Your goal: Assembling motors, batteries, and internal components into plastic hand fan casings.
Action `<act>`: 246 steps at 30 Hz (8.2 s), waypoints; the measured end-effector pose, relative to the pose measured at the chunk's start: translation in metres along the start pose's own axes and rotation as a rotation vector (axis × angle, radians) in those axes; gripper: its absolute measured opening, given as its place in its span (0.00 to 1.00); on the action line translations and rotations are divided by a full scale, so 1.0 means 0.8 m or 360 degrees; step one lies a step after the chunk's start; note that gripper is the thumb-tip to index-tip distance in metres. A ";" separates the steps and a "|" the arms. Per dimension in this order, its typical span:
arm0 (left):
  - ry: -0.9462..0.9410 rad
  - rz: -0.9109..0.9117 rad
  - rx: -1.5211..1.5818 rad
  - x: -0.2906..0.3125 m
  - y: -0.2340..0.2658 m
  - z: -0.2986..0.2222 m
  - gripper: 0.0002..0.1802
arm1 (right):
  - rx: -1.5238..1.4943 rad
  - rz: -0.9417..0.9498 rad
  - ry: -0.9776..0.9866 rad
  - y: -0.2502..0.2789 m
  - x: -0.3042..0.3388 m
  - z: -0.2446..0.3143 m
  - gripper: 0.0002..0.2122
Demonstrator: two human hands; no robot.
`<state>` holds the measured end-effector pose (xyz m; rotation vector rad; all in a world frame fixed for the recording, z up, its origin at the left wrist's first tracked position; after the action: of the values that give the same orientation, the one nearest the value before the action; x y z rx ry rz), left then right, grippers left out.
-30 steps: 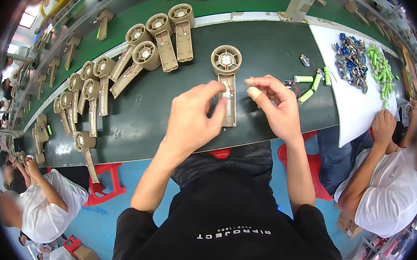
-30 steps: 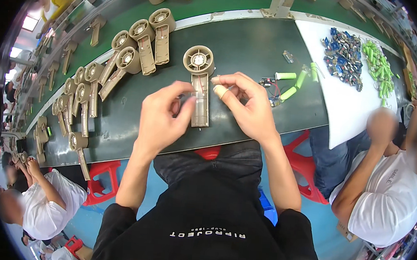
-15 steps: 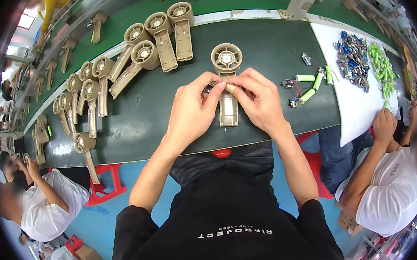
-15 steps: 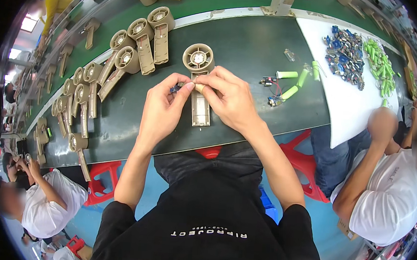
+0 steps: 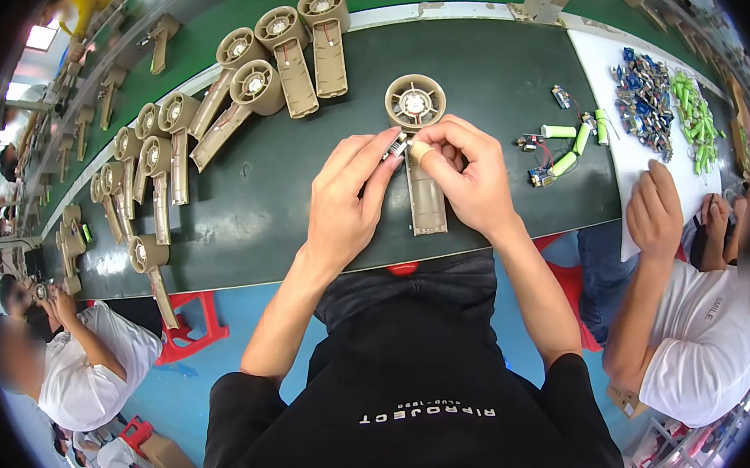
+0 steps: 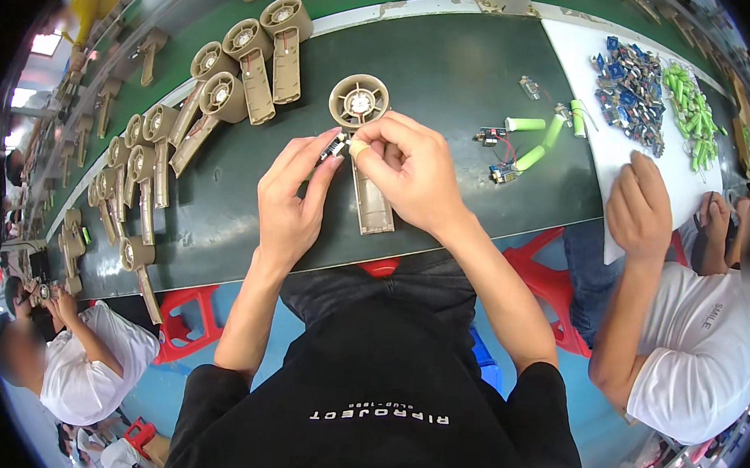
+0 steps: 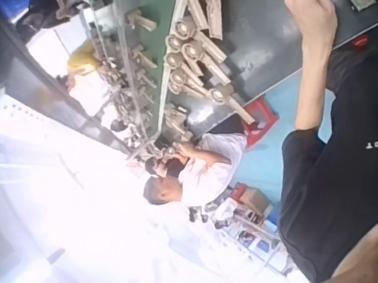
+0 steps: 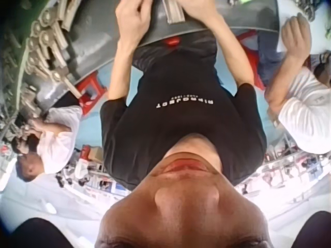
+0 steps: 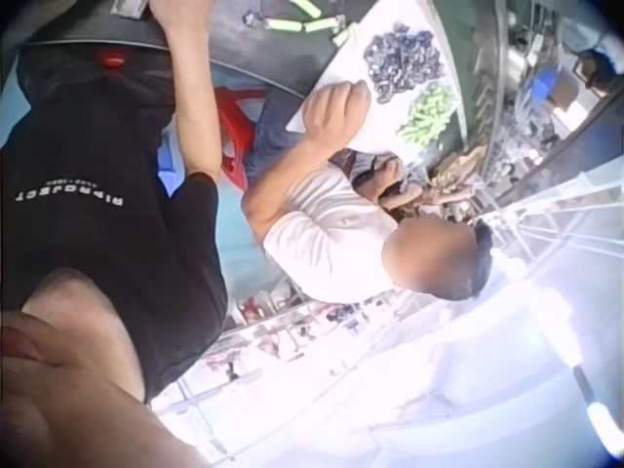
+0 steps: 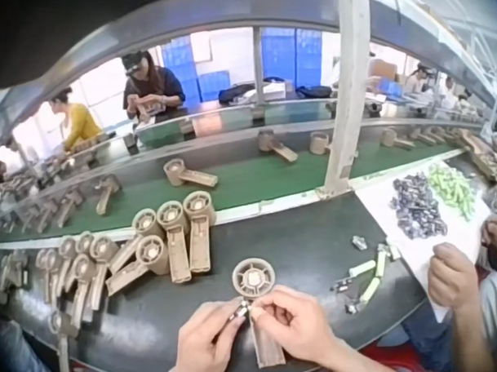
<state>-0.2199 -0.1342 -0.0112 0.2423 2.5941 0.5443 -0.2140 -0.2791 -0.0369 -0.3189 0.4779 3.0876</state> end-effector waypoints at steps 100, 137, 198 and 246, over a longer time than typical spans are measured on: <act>0.0113 0.0552 0.1053 -0.029 -0.026 -0.067 0.26 | -0.0204 -0.0059 0.0130 0.065 0.028 0.081 0.22; -0.0012 0.0140 0.0036 0.002 -0.001 0.007 0.17 | -0.0144 -0.0054 -0.0073 -0.011 0.002 -0.002 0.03; 0.0731 -0.0160 -0.0844 -0.389 0.074 0.276 0.37 | 0.0709 -0.0636 -0.0090 0.180 0.021 -0.007 0.12; 0.0141 -0.0022 -0.0928 -0.057 -0.013 -0.032 0.32 | 0.1197 -0.0349 -0.0024 0.254 0.005 0.002 0.13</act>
<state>-0.1935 -0.1641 0.0236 0.0032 2.3870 1.2888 -0.2248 -0.4726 0.0247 -0.2960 1.4128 2.4609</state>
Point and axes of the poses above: each hand's wrist, its own x-axis away from the middle knuckle, its own y-axis out of the back of the hand, z = x × y, the point moved 10 cm from there along -x, towards the middle knuckle, and after that the axes turned 5 degrees about x, right-handed, at the moved point
